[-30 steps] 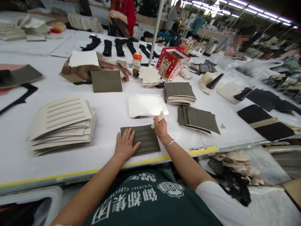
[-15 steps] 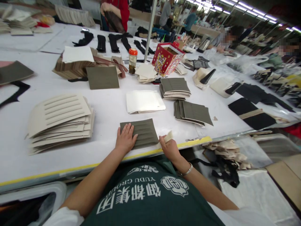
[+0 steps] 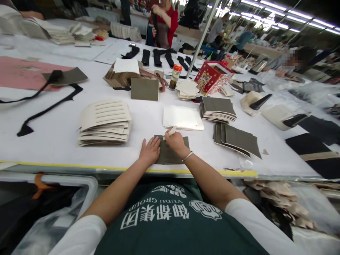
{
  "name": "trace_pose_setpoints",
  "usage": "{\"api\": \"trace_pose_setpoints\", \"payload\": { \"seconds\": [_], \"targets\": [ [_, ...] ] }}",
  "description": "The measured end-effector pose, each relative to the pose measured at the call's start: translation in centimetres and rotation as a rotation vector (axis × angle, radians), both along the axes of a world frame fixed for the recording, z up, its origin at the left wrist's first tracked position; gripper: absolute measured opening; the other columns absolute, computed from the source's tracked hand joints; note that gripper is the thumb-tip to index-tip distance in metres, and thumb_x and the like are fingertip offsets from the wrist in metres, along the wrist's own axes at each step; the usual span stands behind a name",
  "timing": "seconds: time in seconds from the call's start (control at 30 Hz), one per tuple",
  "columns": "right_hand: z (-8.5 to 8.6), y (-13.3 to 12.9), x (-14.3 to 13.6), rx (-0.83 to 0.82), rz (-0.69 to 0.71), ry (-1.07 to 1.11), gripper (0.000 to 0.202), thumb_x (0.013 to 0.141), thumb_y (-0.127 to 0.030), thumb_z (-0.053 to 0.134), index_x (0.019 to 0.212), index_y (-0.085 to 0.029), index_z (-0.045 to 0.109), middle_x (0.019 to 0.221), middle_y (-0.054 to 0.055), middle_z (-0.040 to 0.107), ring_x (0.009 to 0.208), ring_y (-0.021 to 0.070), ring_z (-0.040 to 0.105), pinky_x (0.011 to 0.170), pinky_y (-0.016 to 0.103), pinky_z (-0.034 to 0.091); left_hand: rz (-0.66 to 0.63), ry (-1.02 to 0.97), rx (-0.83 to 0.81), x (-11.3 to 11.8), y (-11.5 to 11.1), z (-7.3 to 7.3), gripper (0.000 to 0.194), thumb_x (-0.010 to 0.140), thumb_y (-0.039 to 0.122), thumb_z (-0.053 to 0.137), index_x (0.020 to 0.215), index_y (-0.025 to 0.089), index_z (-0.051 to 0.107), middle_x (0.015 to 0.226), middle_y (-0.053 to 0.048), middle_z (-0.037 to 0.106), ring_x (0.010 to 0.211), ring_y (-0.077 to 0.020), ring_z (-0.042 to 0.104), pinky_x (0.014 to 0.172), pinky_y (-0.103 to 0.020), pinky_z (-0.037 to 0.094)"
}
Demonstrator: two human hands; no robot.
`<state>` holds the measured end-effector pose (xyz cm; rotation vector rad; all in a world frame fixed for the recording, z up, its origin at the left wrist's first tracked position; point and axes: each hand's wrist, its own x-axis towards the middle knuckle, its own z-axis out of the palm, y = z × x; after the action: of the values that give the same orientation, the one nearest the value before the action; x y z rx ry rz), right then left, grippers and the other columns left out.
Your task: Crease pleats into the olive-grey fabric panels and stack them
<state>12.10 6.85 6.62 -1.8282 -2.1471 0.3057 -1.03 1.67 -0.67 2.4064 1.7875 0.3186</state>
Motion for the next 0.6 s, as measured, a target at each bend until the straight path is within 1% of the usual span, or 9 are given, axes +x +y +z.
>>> {"api": "trace_pose_setpoints", "payload": {
  "seconds": [0.1,0.17,0.23,0.33,0.37,0.43,0.5,0.57,0.6],
  "targets": [
    [0.1,-1.6,0.0,-0.048,0.026,-0.138,0.027,0.084,-0.024,0.037,0.082,-0.012,0.062,0.072,0.011,0.067,0.070,0.0196,0.062,0.063,0.026,0.043,0.005,-0.013,0.003,0.2,-0.1,0.0,0.046,0.091,0.030,0.025,0.134,0.022,0.037,0.143,-0.003,0.033,0.132,-0.0220,0.026,0.108,-0.052,0.011],
    [-0.1,-4.3,0.6,-0.073,0.077,-0.158,0.027,0.085,-0.025,0.036,0.083,-0.014,0.062,0.076,0.010,0.067,0.070,0.0198,0.062,0.062,0.026,0.042,0.010,-0.017,0.005,0.3,-0.1,-0.1,0.047,0.090,0.029,0.025,0.135,0.022,0.036,0.143,-0.003,0.032,0.132,-0.0225,0.026,0.108,-0.053,0.010],
    [-0.4,-7.3,1.4,-0.104,0.124,-0.104,0.027,0.085,-0.026,0.036,0.082,-0.016,0.061,0.075,0.008,0.066,0.070,0.0191,0.062,0.061,0.026,0.042,0.005,-0.015,0.000,0.2,-0.1,-0.2,0.047,0.090,0.028,0.024,0.135,0.021,0.036,0.143,-0.003,0.032,0.132,-0.0222,0.026,0.108,-0.053,0.009],
    [-0.9,-11.0,3.4,-0.206,0.155,0.159,0.026,0.086,-0.030,0.036,0.080,-0.018,0.059,0.069,0.003,0.063,0.061,0.0149,0.059,0.058,0.023,0.042,-0.010,0.001,-0.022,-0.2,0.0,0.2,0.047,0.091,0.029,0.024,0.135,0.021,0.036,0.144,-0.003,0.031,0.132,-0.0224,0.026,0.108,-0.054,0.009],
    [-1.0,-11.6,4.4,-0.250,0.127,0.278,0.026,0.087,-0.033,0.037,0.080,-0.019,0.058,0.064,0.001,0.062,0.055,0.0130,0.057,0.055,0.022,0.042,-0.008,0.010,-0.032,-0.3,0.0,0.6,0.046,0.091,0.030,0.025,0.135,0.021,0.036,0.144,-0.003,0.031,0.132,-0.0229,0.026,0.107,-0.055,0.008],
    [-1.1,-12.1,6.9,-0.296,0.013,0.483,0.029,0.087,-0.040,0.036,0.083,-0.019,0.056,0.055,-0.002,0.056,0.046,0.0111,0.052,0.050,0.022,0.042,0.011,0.018,-0.027,0.1,0.1,1.6,0.046,0.090,0.031,0.026,0.135,0.021,0.036,0.144,-0.004,0.031,0.132,-0.0236,0.026,0.107,-0.055,0.008],
    [-1.2,-11.8,10.0,-0.228,-0.130,0.576,0.033,0.088,-0.045,0.036,0.089,-0.019,0.056,0.053,-0.003,0.053,0.046,0.0115,0.051,0.049,0.023,0.043,0.019,-0.004,0.022,1.9,0.1,2.6,0.047,0.090,0.032,0.027,0.135,0.019,0.035,0.143,-0.006,0.032,0.132,-0.0234,0.026,0.108,-0.053,0.009],
    [-1.5,-11.1,13.0,-0.075,-0.218,0.539,0.035,0.087,-0.046,0.037,0.091,-0.018,0.057,0.065,0.001,0.059,0.054,0.0131,0.054,0.053,0.025,0.045,-0.039,-0.048,0.062,5.4,0.0,3.1,0.049,0.091,0.037,0.027,0.135,0.017,0.035,0.142,-0.008,0.035,0.131,-0.0228,0.028,0.108,-0.050,0.013],
    [-1.8,-10.8,14.3,-0.004,-0.227,0.488,0.034,0.087,-0.046,0.038,0.090,-0.018,0.058,0.074,0.004,0.061,0.060,0.0142,0.056,0.056,0.027,0.047,-0.097,-0.064,0.053,7.6,-0.1,3.1,0.050,0.090,0.039,0.027,0.134,0.016,0.036,0.140,-0.008,0.037,0.130,-0.0226,0.030,0.108,-0.048,0.015]
  ]
}}
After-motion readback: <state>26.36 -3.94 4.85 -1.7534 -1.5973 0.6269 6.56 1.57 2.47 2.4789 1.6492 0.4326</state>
